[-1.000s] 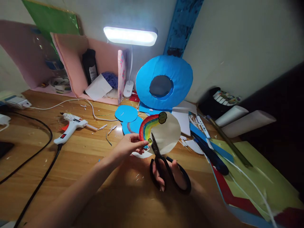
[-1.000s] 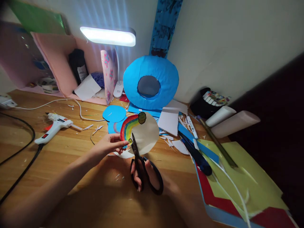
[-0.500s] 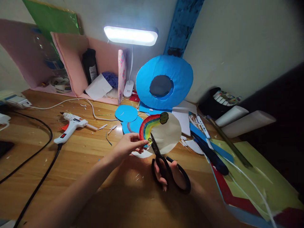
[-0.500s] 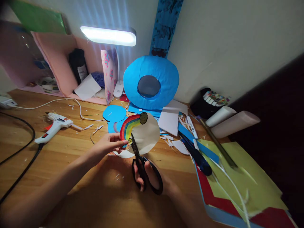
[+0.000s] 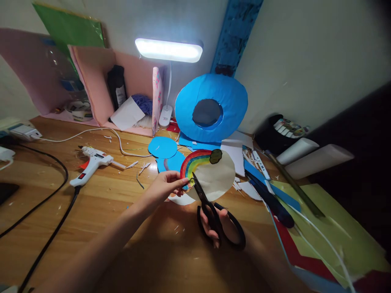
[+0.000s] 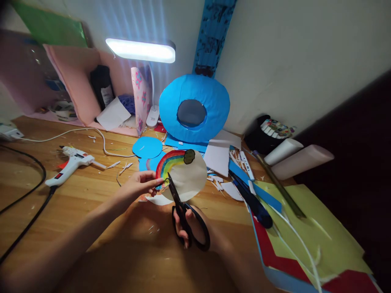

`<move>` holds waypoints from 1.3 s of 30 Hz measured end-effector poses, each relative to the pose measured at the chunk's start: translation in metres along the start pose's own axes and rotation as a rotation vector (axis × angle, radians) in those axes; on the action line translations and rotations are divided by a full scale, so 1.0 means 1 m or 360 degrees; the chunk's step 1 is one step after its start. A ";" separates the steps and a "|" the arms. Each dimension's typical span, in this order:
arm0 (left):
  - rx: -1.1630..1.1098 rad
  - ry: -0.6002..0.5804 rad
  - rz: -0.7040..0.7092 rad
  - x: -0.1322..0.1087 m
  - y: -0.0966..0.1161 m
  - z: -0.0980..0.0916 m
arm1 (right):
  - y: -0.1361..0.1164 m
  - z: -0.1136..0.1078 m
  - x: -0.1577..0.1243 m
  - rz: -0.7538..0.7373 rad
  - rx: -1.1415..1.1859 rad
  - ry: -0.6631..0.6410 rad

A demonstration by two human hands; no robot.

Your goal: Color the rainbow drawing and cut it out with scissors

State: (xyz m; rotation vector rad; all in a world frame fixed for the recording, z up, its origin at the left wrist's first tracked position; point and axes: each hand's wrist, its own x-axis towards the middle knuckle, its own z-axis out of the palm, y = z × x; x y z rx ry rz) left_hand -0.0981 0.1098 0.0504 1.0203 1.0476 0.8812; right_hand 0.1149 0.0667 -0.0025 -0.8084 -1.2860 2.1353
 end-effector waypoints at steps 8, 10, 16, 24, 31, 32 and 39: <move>0.0059 0.0041 0.0241 0.001 -0.001 0.005 | -0.004 0.008 -0.003 -0.0062 -0.0088 0.0041; 0.0091 0.0034 0.0274 -0.001 0.001 0.007 | -0.003 0.011 -0.004 -0.0139 -0.0098 0.0046; 0.0148 -0.0021 0.0285 -0.003 0.002 0.009 | 0.012 0.008 -0.001 -0.0214 -0.0016 0.0060; 0.0238 -0.0031 0.0235 0.001 0.000 0.005 | -0.008 0.008 -0.009 -0.0237 -0.0303 0.0078; 0.0583 0.0104 0.0415 -0.006 0.003 0.005 | -0.024 0.013 -0.007 -0.0250 -0.0514 0.0065; 0.0647 0.0133 0.0452 -0.007 0.004 0.005 | -0.023 0.013 -0.007 -0.0223 -0.0501 0.0059; 0.0921 0.0187 0.0601 -0.011 0.006 0.003 | -0.052 0.027 -0.011 -0.0130 -0.0544 0.0069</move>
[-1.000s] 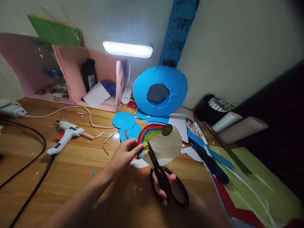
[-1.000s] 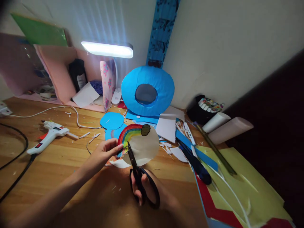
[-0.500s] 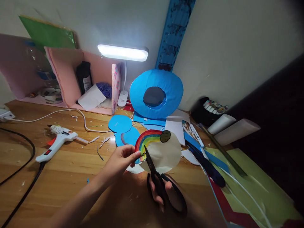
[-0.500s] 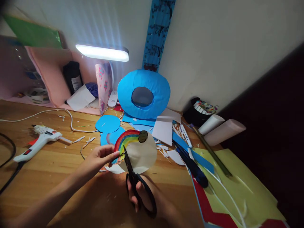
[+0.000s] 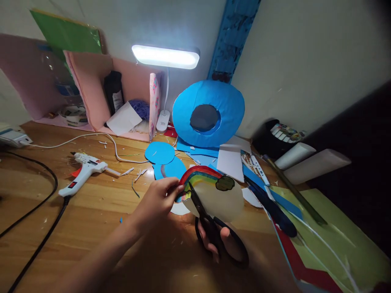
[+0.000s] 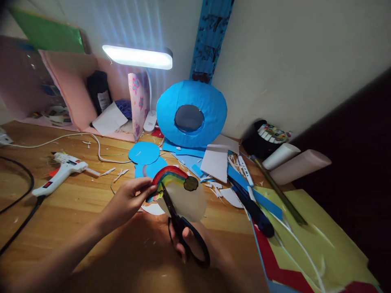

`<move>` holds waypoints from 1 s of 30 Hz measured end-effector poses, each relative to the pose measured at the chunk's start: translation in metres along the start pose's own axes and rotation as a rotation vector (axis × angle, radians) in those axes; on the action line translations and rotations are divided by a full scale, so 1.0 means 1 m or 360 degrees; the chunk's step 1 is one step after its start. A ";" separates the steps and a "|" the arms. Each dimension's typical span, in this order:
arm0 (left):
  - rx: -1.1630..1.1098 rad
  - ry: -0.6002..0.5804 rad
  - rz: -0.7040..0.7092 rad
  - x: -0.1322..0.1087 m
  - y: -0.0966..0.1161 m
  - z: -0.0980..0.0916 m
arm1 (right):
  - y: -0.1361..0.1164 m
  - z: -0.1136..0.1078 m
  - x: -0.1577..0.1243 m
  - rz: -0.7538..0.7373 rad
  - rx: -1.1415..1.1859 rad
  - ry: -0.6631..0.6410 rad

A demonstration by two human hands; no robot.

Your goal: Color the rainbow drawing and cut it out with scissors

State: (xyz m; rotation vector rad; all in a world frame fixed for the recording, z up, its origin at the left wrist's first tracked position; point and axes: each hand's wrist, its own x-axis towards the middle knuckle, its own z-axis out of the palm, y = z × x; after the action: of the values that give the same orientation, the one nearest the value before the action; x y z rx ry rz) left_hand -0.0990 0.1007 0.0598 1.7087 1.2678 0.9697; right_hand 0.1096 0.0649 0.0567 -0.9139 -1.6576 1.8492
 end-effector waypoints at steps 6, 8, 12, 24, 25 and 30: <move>0.0010 -0.0010 0.0042 -0.001 0.000 -0.002 | 0.002 0.001 0.000 0.0151 0.0290 0.0008; -0.0021 -0.0030 0.0030 -0.001 -0.001 -0.002 | 0.006 0.001 -0.001 0.0192 0.0358 -0.0031; -0.0106 -0.0071 -0.0024 0.001 0.000 -0.003 | -0.003 0.001 -0.005 0.0176 0.0231 0.0101; -0.0484 -0.0058 -0.0191 0.000 0.006 0.005 | 0.044 -0.004 0.006 -0.0058 0.0491 -0.0102; -0.0524 -0.0049 -0.0209 0.000 0.006 0.007 | 0.047 -0.002 0.007 -0.0063 0.0525 -0.0111; -0.0713 0.0051 -0.0289 0.001 0.002 0.014 | 0.050 0.012 0.012 -0.0126 0.0876 -0.0226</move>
State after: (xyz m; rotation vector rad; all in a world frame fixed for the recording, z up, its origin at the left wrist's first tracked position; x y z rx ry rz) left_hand -0.0855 0.0987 0.0562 1.2172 1.1021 1.0790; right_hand 0.0966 0.0588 0.0065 -0.4846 -1.1329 2.1887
